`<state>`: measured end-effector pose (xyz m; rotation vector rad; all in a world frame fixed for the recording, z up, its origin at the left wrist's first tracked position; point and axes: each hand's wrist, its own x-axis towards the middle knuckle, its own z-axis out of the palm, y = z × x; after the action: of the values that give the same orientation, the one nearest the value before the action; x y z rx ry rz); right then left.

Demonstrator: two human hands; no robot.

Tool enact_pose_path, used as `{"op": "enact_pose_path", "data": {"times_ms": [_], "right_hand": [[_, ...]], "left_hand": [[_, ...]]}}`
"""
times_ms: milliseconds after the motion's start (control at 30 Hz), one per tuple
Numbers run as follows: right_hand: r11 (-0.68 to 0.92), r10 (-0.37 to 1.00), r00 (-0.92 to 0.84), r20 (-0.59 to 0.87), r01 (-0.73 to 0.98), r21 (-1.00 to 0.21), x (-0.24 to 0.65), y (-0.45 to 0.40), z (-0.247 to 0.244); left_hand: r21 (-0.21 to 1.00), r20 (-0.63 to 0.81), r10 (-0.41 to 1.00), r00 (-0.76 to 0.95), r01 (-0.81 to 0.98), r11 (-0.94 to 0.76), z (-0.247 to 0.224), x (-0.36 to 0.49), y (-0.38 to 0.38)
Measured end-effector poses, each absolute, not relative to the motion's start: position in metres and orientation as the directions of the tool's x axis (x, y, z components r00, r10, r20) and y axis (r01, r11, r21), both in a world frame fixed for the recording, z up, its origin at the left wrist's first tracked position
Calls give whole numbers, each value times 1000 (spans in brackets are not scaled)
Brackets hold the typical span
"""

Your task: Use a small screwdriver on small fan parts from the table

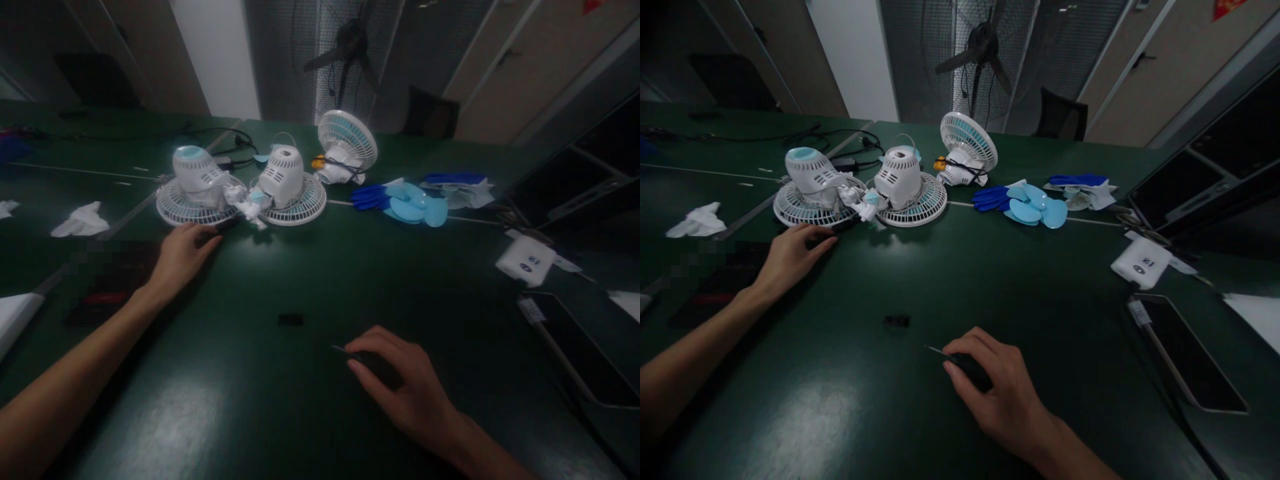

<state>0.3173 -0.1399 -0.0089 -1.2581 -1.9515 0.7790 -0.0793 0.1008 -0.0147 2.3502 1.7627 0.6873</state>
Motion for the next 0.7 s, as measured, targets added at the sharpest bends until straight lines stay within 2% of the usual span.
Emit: {"op": "enact_pose_path", "data": {"times_ms": [133, 367, 600, 700], "right_hand": [[348, 930, -296, 217, 522, -778, 317, -141, -8], [347, 929, -306, 207, 531, -773, 318, -140, -9], [337, 934, -299, 198, 545, -767, 319, -142, -11], [340, 931, -303, 202, 528, -778, 318, -142, -11]], "left_hand": [[366, 244, 942, 232, 877, -311, -11, -74, 109], [278, 244, 915, 320, 881, -382, -15, -79, 115], [313, 205, 924, 323, 873, -374, -16, -75, 109], [384, 187, 922, 339, 839, -386, -12, -63, 100]]}}
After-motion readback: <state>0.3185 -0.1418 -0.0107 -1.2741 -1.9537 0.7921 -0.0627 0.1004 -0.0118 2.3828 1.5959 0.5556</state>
